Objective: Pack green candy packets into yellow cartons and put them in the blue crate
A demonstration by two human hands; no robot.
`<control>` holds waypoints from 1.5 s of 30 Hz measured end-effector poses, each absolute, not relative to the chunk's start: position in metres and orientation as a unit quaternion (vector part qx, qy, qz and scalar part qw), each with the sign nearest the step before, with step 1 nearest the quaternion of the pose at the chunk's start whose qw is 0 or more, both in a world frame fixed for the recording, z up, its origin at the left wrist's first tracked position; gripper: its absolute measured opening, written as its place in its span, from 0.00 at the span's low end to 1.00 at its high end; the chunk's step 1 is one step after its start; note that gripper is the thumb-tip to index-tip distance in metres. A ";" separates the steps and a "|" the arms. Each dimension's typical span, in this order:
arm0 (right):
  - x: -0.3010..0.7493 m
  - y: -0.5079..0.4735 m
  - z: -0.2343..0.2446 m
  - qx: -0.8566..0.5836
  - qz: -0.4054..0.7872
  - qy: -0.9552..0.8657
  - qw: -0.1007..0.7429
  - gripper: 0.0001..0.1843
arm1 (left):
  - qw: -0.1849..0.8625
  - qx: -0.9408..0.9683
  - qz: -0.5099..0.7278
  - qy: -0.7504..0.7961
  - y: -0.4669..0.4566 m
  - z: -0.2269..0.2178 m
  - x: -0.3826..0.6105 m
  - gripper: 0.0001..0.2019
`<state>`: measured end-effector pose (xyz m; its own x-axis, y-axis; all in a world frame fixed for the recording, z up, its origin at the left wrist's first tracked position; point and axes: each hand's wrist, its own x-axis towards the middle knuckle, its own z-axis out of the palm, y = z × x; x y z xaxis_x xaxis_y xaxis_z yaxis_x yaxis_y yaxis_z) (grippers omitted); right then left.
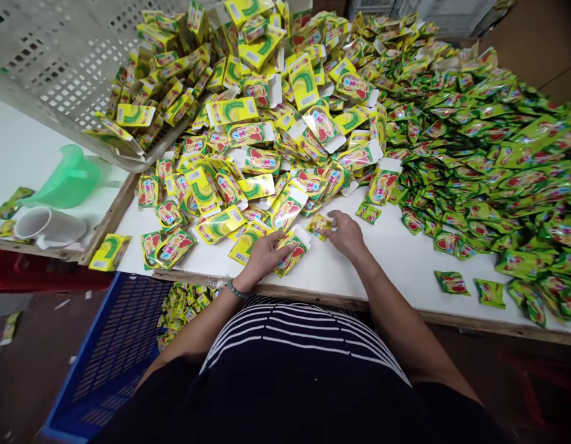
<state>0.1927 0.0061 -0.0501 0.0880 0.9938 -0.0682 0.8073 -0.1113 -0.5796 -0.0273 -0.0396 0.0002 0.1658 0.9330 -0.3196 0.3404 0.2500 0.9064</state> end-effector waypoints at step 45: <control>0.206 -0.070 -0.030 -0.728 0.282 -0.498 0.378 0.24 | 0.710 0.424 0.255 0.500 -0.039 0.002 -0.013 0.27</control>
<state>0.2065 -0.0697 -0.0295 0.3451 0.9380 -0.0342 0.5121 -0.2187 -0.8306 -0.0132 -0.0390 0.0019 0.3690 0.7867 -0.4949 0.0622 0.5104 0.8577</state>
